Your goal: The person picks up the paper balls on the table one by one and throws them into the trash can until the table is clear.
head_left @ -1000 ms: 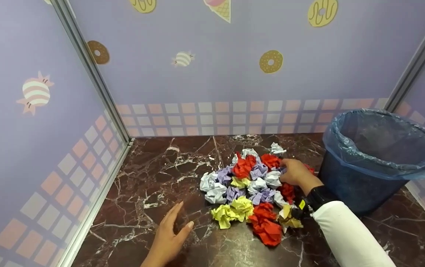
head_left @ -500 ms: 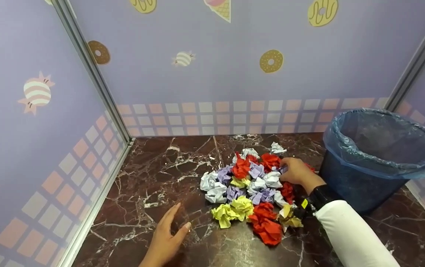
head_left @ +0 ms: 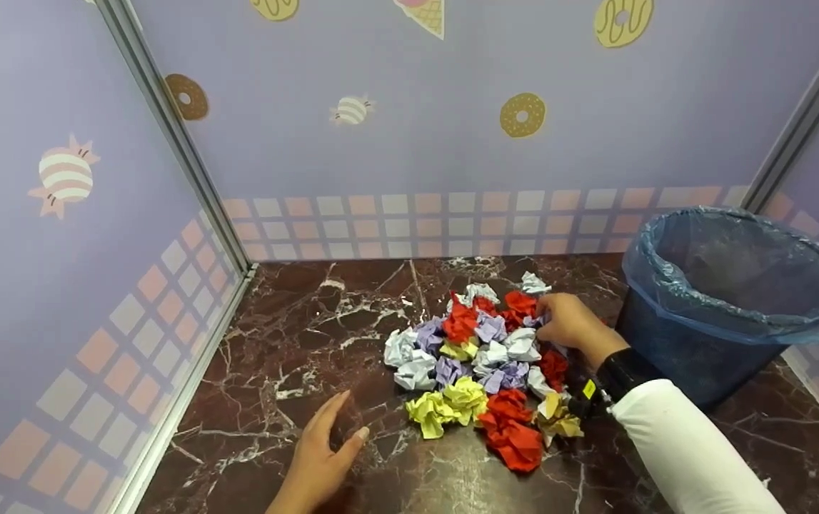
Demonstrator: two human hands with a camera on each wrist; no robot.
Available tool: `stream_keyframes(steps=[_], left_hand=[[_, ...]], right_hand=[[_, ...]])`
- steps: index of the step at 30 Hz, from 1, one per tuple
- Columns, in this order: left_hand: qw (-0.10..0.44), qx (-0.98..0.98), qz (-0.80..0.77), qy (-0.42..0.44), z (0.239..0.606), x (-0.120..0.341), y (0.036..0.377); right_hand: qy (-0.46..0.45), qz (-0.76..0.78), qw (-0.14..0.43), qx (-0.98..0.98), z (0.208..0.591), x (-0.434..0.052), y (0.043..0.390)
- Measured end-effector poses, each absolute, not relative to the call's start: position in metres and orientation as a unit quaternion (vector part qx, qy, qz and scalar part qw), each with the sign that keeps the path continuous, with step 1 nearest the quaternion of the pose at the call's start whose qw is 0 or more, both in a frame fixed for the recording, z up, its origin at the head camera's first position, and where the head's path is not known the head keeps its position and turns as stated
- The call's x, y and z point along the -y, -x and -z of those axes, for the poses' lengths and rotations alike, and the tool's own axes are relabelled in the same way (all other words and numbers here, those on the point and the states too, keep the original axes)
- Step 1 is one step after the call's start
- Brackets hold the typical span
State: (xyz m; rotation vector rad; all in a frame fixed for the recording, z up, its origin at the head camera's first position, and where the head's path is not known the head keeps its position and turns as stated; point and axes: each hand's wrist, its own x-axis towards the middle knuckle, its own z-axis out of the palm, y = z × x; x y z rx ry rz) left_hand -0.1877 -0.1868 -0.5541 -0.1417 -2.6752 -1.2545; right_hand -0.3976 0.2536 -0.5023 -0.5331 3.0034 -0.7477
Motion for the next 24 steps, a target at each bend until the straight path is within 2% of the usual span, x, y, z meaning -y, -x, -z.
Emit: stream_keyframes(steps=[6,16,24], left_hand=[[0.089,0.901,0.421,0.050,0.550,0.185,0.189],[0.091,0.903,0.417,0.047,0.545,0.178,0.193],[0.096,0.899,0.423,0.063,0.548,0.175,0.194]], right_hand=[[0.191,0.211,-0.033,-0.958,0.487,-0.248,0.397],[0.186,0.214,-0.010,-0.959,0.457,-0.239,0.391],[0.200,0.215,-0.042,-0.955,0.445,-0.239,0.390]])
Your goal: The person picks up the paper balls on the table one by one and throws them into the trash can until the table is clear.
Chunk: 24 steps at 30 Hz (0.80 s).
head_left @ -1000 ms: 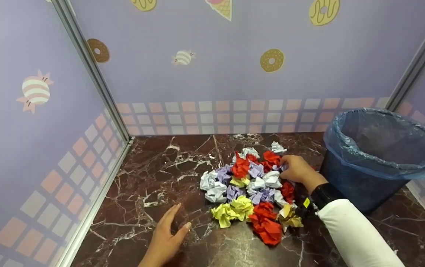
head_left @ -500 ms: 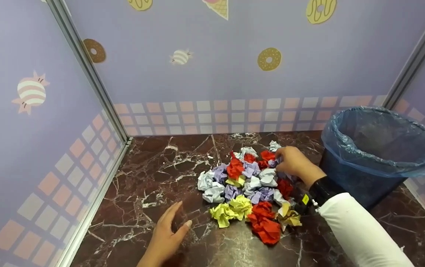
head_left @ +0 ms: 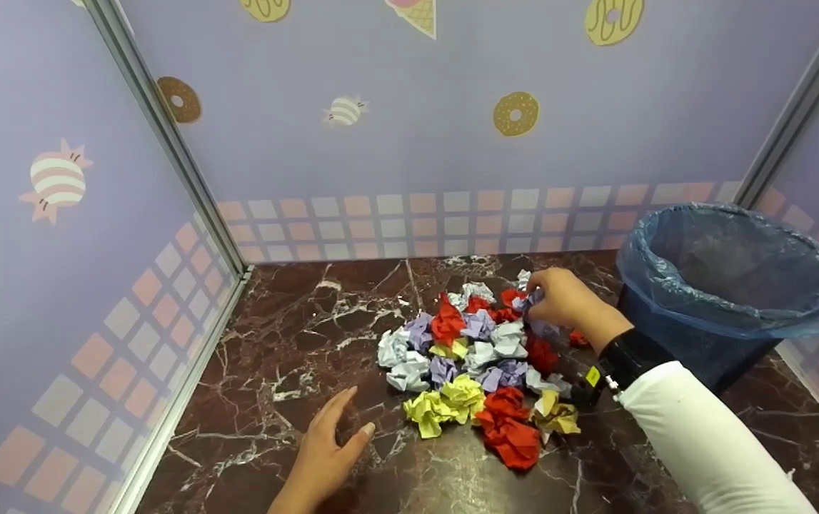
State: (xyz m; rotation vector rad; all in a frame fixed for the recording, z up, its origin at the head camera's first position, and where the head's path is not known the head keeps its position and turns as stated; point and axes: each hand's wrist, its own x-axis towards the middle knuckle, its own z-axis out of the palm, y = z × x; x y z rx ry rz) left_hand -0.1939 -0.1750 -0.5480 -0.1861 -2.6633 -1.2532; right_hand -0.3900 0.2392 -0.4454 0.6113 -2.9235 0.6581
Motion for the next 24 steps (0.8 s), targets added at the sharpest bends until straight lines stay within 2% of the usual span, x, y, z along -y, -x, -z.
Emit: stream_keyframes(steps=[8,16,24], left_hand=[[0.105,0.896,0.426,0.071,0.547,0.172,0.195],[0.091,0.898,0.425,0.060,0.546,0.170,0.196],[0.086,0.901,0.421,0.064,0.543,0.167,0.197]], right_hand=[[-0.198,-0.204,0.040,0.958,0.432,-0.241,0.388],[-0.190,-0.196,0.026,0.962,0.421,-0.241,0.384],[-0.219,-0.160,0.043,0.962,0.396,-0.234,0.377]])
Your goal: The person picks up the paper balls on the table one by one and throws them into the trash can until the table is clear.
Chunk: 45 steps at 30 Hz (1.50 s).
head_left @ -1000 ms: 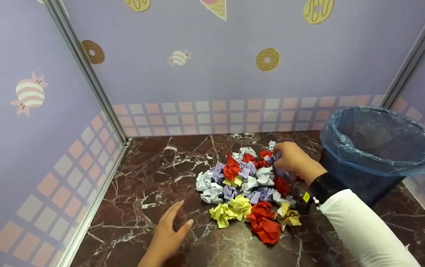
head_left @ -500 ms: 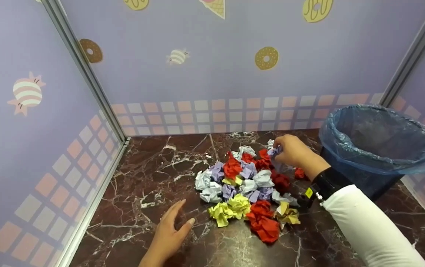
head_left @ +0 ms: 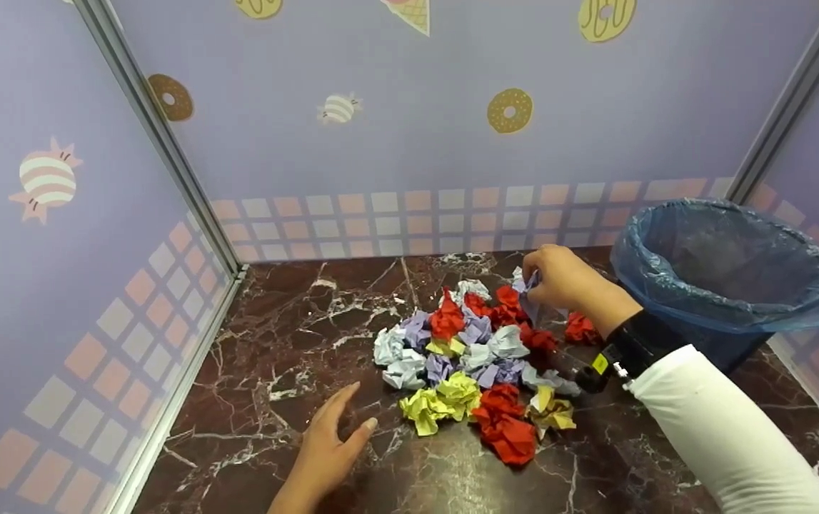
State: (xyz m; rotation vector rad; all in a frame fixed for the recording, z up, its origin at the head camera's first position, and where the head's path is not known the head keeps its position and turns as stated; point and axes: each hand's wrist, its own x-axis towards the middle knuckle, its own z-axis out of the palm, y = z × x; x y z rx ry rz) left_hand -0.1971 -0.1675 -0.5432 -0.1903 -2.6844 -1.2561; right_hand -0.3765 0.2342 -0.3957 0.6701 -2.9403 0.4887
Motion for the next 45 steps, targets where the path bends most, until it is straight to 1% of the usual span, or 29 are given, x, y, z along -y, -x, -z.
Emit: stream_keyframes(steps=[7,16,24,31,35,45], left_hand=[[0.095,0.897,0.423,0.080,0.542,0.164,0.198],[0.106,0.900,0.413,0.088,0.543,0.161,0.199],[0.098,0.909,0.394,0.097,0.537,0.159,0.200],[0.107,0.917,0.363,0.128,0.526,0.150,0.204],[0.111,0.916,0.356,0.152,0.519,0.143,0.208],[0.095,0.918,0.345,0.170,0.498,0.118,0.217]], right_hand=[[-0.263,-0.146,0.091,0.949,0.372,-0.228,0.371],[-0.257,-0.129,0.093,0.953,0.347,-0.228,0.368],[-0.276,-0.125,0.117,0.946,0.316,-0.239,0.367],[-0.265,-0.117,0.127,0.949,0.292,-0.263,0.364],[-0.263,-0.111,0.144,0.948,0.281,-0.281,0.363],[-0.242,-0.089,0.163,0.952,0.259,-0.329,0.360]])
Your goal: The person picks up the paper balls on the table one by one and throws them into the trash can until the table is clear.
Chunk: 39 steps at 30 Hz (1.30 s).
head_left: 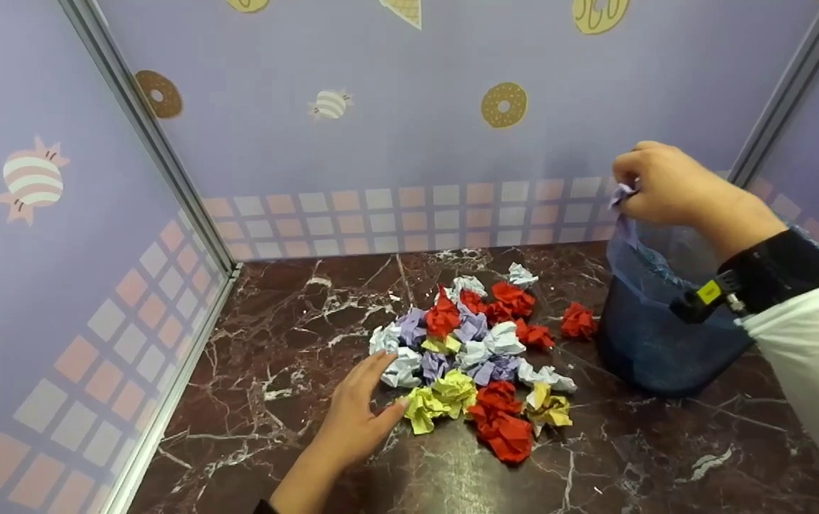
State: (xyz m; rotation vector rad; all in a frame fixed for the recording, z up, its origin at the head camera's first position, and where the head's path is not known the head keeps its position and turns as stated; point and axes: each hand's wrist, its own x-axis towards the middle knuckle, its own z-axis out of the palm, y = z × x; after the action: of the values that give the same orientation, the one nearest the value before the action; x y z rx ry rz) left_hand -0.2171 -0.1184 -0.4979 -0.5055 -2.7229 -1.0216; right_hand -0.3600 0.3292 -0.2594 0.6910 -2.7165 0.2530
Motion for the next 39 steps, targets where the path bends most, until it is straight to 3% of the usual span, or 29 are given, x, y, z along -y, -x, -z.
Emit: stream_keyframes(steps=[11,20,29,39], left_hand=[[0.070,0.908,0.318,0.263,0.470,0.057,0.223],[0.057,0.902,0.291,0.315,0.462,0.013,0.225],[0.069,0.887,0.276,0.364,0.461,-0.006,0.221],[0.072,0.886,0.285,0.359,0.467,-0.003,0.222]], right_hand=[[-0.188,-0.080,0.179,0.962,0.251,-0.390,0.356],[-0.113,-0.087,0.134,0.981,0.259,-0.436,0.353],[-0.083,-0.098,0.098,0.987,0.282,-0.456,0.347],[-0.082,-0.131,0.058,0.986,0.291,-0.456,0.348]])
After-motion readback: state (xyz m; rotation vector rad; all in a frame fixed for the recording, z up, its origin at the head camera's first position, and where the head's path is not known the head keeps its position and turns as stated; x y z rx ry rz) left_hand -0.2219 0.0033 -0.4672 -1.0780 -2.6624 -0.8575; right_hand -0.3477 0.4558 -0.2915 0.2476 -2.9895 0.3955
